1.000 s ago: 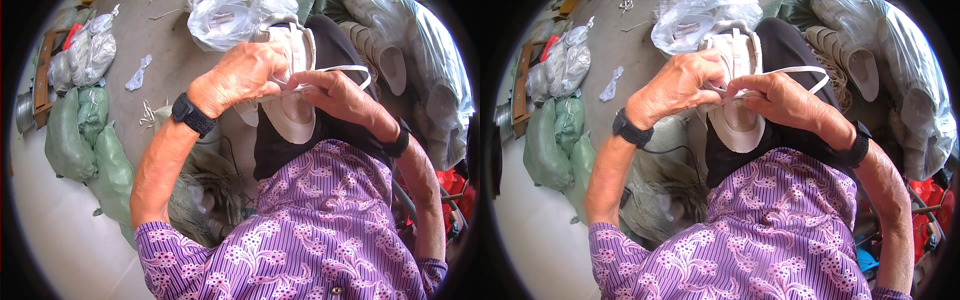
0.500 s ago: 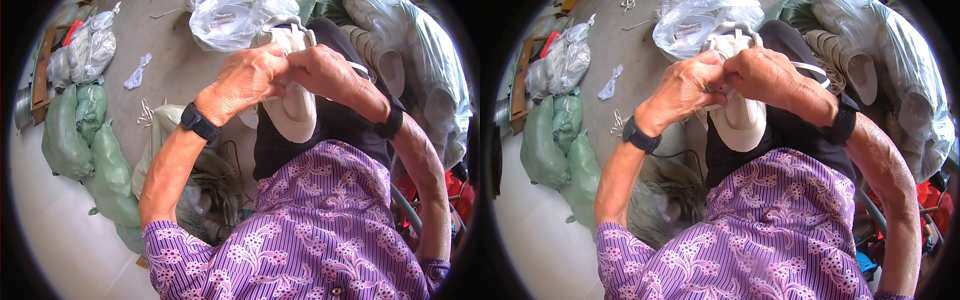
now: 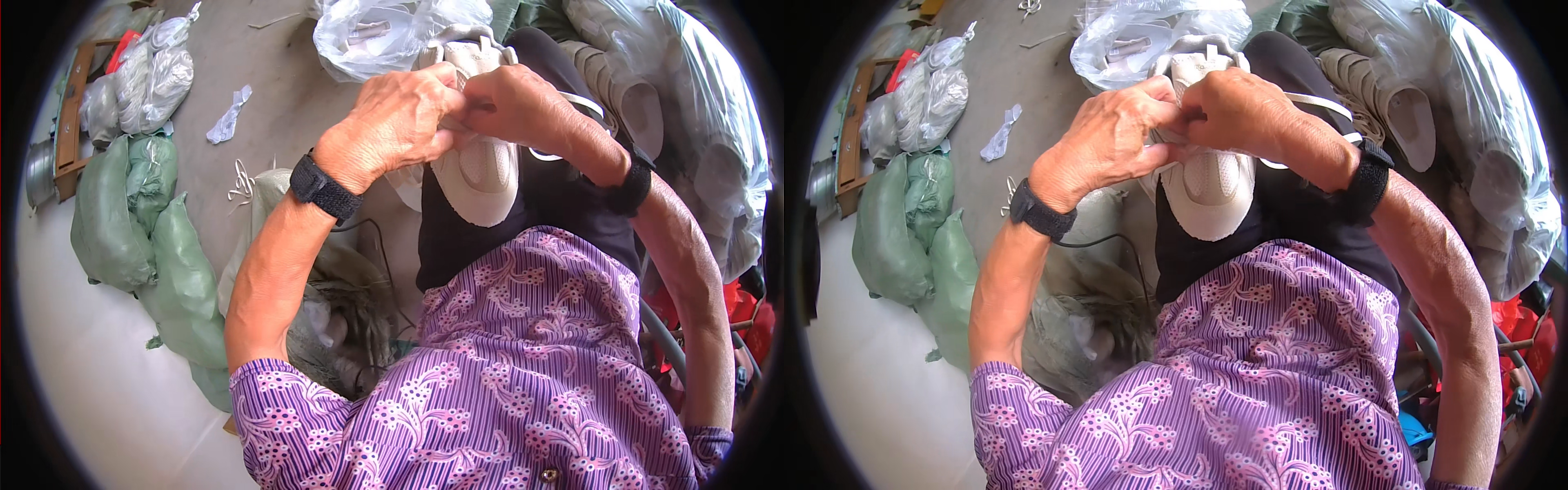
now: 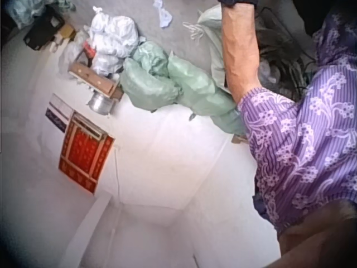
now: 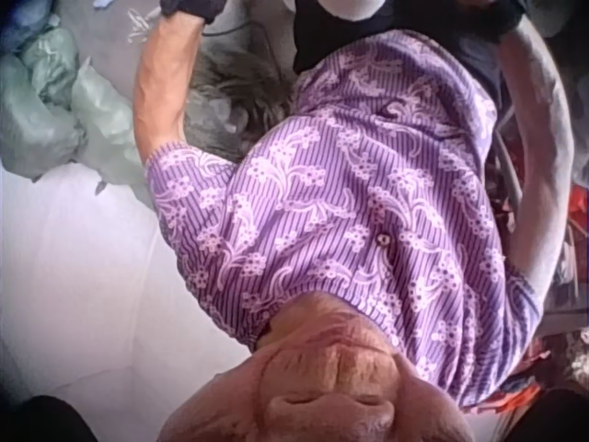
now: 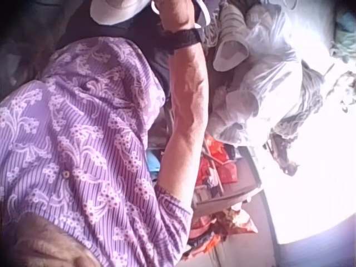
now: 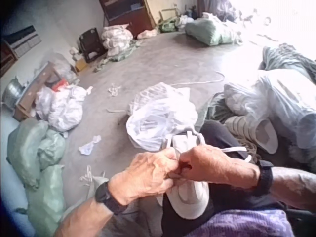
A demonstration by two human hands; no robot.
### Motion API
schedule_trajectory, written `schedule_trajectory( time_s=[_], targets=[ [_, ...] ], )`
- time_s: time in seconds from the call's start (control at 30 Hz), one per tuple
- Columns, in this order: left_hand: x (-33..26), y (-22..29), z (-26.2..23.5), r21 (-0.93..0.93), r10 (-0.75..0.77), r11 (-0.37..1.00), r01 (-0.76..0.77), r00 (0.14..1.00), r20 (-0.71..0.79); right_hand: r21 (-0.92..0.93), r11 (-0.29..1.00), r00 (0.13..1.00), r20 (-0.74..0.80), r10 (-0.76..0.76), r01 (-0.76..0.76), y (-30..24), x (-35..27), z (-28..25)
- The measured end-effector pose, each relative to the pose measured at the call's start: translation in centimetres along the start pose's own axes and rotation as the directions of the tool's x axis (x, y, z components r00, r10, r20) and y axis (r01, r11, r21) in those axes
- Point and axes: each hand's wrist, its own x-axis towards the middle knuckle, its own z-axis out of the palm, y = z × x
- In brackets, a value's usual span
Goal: Lacing a new white sneaker in a shoe manufacturing facility.
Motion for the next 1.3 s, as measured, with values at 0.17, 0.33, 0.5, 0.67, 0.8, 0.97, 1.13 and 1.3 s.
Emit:
schedule_trajectory(
  time_s=[0.17,0.33,0.5,0.67,0.8,0.97,1.13,1.3],
  targets=[
    [0.4,-0.5,1.1,-0.035,0.055,0.998,-0.055,0.998,0.005,0.065,0.998,1.000,0.004,-0.014,0.014,0.5,-0.2,0.5],
    [0.1,0.7,1.1,-0.051,0.063,0.997,-0.066,0.996,-0.064,0.149,0.989,1.000,0.001,-0.021,0.021,1.6,-0.4,0.8],
    [-0.4,0.7,1.5,-0.055,0.059,0.996,-0.068,0.987,-0.152,0.062,0.998,1.000,0.009,-0.005,0.004,0.6,-0.2,0.4],
    [-1.1,0.7,1.9,-0.056,0.078,0.994,-0.096,0.963,-0.256,-0.036,0.999,0.994,0.111,-0.010,0.014,-0.7,0.6,-1.0],
    [-1.4,0.6,2.1,-0.031,0.092,0.994,-0.106,0.951,-0.294,-0.065,0.997,0.984,0.179,-0.026,0.039,-0.8,1.2,-0.8],
    [-1.6,0.1,2.7,-0.015,0.095,0.994,-0.106,0.942,-0.322,-0.042,0.997,0.978,0.203,-0.052,0.061,-0.6,1.4,-1.1],
    [-1.6,-0.2,3.3,-0.048,0.103,0.990,-0.134,0.907,-0.408,0.146,0.986,0.974,0.197,-0.114,0.086,0.7,1.6,-0.6],
    [-1.3,0.0,3.5,-0.144,0.083,0.976,-0.165,0.886,-0.456,0.192,0.980,0.981,0.178,-0.081,0.046,0.7,1.5,-0.5]
  ],
)
